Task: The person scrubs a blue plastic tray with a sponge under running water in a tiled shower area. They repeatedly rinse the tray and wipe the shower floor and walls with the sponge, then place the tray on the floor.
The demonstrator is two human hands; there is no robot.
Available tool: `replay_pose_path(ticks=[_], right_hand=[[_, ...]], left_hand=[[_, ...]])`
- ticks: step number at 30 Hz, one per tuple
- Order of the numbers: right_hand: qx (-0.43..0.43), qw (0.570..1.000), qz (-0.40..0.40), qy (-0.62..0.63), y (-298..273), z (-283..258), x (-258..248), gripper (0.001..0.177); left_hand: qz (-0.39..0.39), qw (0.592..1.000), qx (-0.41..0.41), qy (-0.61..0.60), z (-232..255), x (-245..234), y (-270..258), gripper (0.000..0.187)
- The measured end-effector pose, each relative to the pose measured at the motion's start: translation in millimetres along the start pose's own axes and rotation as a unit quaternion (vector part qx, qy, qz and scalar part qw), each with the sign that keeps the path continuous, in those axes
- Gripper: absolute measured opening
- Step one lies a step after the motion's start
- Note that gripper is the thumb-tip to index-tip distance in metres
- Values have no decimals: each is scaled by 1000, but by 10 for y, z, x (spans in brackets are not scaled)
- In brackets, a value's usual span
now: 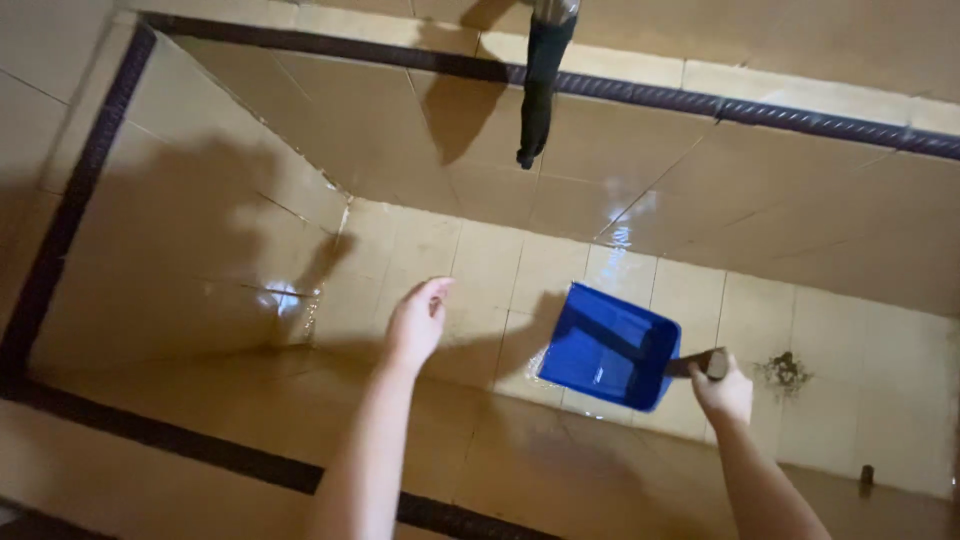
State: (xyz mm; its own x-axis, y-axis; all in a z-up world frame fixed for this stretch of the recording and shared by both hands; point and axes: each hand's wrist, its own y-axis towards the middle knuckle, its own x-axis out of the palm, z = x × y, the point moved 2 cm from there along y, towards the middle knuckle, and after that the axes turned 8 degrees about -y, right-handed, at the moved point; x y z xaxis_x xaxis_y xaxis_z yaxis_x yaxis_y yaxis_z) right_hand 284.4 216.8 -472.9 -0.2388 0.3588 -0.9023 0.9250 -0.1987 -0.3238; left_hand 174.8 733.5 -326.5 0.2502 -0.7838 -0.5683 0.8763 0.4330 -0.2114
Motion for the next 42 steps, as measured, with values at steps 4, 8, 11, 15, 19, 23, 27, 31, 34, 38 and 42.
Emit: replay_pose_path(ticks=[4,8,11,15,19,23,27,31,34,38,42], right_hand=[[-45,999,-13,28,-55,-185,38,44],[-82,996,17,38,-284,-672,671,58],[-91,991,-53,85,-564,-1408,1009,44],[-98,991,-27,84,-848,-2261,1247,46],[-102,988,-57,104,-996,-2956,1424,41],[-104,989,-72,76,-872,-3409,1650,44],[-164,983,2,86,-468,-3293,2054,73],[-124,940,-139,286,-380,-3334,1821,46],[-100,886,-190,411,-244,-3109,1782,32],[-69,875,-202,435,-279,-2852,1599,30],[-63,856,-218,464,-317,-2675,1304,29]], left_hand=[[4,1000,25,-12,-205,-213,139,37],[6,999,29,-18,-265,-347,168,35],[-12,999,-17,26,-311,-494,168,31],[-73,992,-79,61,-287,-743,23,27],[-167,969,-163,75,-325,-977,-196,32],[-150,976,-141,69,-346,-1183,-343,33],[-128,981,-141,42,-403,-1213,-487,35],[-122,982,-139,23,-453,-1156,-590,36],[-111,986,-125,4,-466,-1152,-587,35],[-111,987,-117,3,-397,-1136,-527,33],[-128,984,-126,21,-544,-875,-456,34]])
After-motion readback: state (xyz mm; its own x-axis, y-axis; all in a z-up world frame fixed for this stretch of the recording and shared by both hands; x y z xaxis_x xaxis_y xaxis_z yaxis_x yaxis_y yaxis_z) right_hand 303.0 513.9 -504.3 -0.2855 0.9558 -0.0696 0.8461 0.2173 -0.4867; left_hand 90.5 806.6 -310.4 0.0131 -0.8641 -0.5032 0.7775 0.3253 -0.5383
